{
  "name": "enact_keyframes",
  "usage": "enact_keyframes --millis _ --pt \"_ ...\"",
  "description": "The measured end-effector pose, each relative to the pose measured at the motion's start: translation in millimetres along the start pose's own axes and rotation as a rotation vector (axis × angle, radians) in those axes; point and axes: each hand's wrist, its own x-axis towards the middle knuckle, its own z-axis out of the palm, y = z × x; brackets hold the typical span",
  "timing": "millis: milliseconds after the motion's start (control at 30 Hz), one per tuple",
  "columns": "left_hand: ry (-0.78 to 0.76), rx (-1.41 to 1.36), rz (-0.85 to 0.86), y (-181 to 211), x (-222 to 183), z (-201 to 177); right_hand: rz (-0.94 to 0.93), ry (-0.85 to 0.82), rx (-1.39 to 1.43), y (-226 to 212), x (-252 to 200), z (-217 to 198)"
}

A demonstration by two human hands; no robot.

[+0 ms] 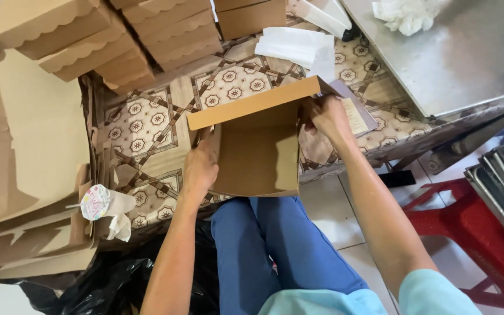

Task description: Folding flat cardboard cutouts into boxes for bakery items.

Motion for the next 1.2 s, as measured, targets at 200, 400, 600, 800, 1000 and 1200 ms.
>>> enact_keyframes --millis 200,400,600,800,1000,1200 --pt "0.000 -0.074 -0.052 39 -16 -31 0.069 -0.091 -0.175 16 -2 23" --pt "0.081 -0.270 -0.095 27 -16 -21 0.032 -0.299 -0.487 26 -29 30" --pt "0.160 -0.575 -0.215 24 -20 -22 0.328 -0.609 0.299 -22 -52 -27" --pt "0.223 -0.889 -0.329 25 -21 -20 0.226 -0.236 -0.074 -19 -81 -30" --pt "0.289 -1.230 -0.421 -9 -5 -9 -0.251 0.042 0.030 -35 -97 -20" --pt "0.268 -1.316 -0.311 -17 -8 -14 -0.492 0.130 -0.251 -13 -91 -8"
